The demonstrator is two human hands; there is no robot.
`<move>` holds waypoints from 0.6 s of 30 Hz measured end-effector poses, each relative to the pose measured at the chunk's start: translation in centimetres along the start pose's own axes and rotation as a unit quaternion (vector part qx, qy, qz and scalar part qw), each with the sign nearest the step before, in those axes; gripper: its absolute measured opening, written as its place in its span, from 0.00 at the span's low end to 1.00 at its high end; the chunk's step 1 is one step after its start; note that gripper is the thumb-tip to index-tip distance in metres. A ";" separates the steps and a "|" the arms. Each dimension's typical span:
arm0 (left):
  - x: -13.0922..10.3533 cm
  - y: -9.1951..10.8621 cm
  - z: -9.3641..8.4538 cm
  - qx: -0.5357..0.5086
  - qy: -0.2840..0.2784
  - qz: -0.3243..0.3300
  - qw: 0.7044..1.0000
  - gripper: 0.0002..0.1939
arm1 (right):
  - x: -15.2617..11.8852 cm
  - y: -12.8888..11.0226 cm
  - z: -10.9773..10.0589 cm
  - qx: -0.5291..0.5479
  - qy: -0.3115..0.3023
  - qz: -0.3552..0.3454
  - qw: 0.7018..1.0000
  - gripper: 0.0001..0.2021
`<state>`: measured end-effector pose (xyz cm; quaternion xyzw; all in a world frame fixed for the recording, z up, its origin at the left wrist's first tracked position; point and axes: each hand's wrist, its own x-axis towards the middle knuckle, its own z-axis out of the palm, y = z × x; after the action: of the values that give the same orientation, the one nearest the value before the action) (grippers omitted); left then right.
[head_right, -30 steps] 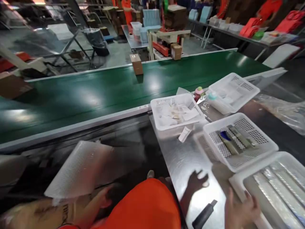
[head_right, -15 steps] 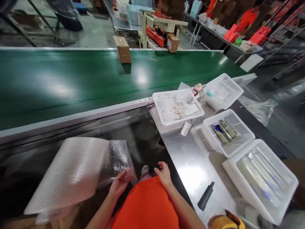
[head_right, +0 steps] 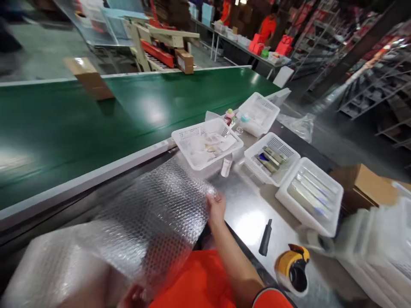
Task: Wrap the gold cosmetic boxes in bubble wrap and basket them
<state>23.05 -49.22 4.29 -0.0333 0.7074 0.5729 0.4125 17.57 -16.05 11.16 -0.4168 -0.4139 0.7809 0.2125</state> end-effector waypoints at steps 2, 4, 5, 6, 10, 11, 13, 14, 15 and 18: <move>0.6 2.1 1.9 -0.129 -0.087 -0.106 0.982 0.38 | 2.9 -5.4 -4.8 -0.010 0.128 -0.137 0.982 0.33; 0.7 4.5 3.1 -0.166 -0.147 -0.152 0.963 0.35 | 5.0 -9.9 -10.2 -0.080 0.254 -0.223 0.938 0.30; 0.8 5.9 3.5 -0.140 -0.165 -0.137 0.967 0.34 | 5.7 -11.7 -12.8 -0.085 0.289 -0.230 0.925 0.28; 0.9 7.5 3.9 -0.090 -0.173 -0.101 0.976 0.32 | 6.3 -13.1 -15.1 -0.095 0.321 -0.234 0.913 0.26; 4.3 14.1 7.9 0.260 -0.096 0.171 0.945 0.27 | 8.4 -15.3 -21.8 -0.131 0.385 -0.215 0.888 0.22; 5.9 15.3 9.7 0.352 -0.079 0.242 0.901 0.27 | 9.1 -15.2 -22.8 -0.147 0.385 -0.206 0.888 0.22; 9.5 16.8 13.6 0.515 -0.087 0.318 0.791 0.30 | 10.5 -14.2 -24.1 -0.184 0.369 -0.184 0.892 0.24; 11.4 17.0 15.5 0.580 -0.091 0.337 0.736 0.33 | 11.3 -13.4 -24.5 -0.204 0.359 -0.174 0.894 0.25; 13.2 16.9 17.2 0.629 -0.101 0.351 0.687 0.37 | 12.1 -12.5 -24.7 -0.224 0.350 -0.167 0.894 0.26; 17.6 15.3 20.5 0.711 -0.159 0.330 0.600 0.48 | 14.5 -9.3 -25.2 -0.277 0.342 -0.150 0.886 0.27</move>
<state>14.69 -19.33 5.27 0.5981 0.7774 -0.0179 0.1941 30.13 10.89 4.08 -0.6324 -0.5728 0.4026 0.3314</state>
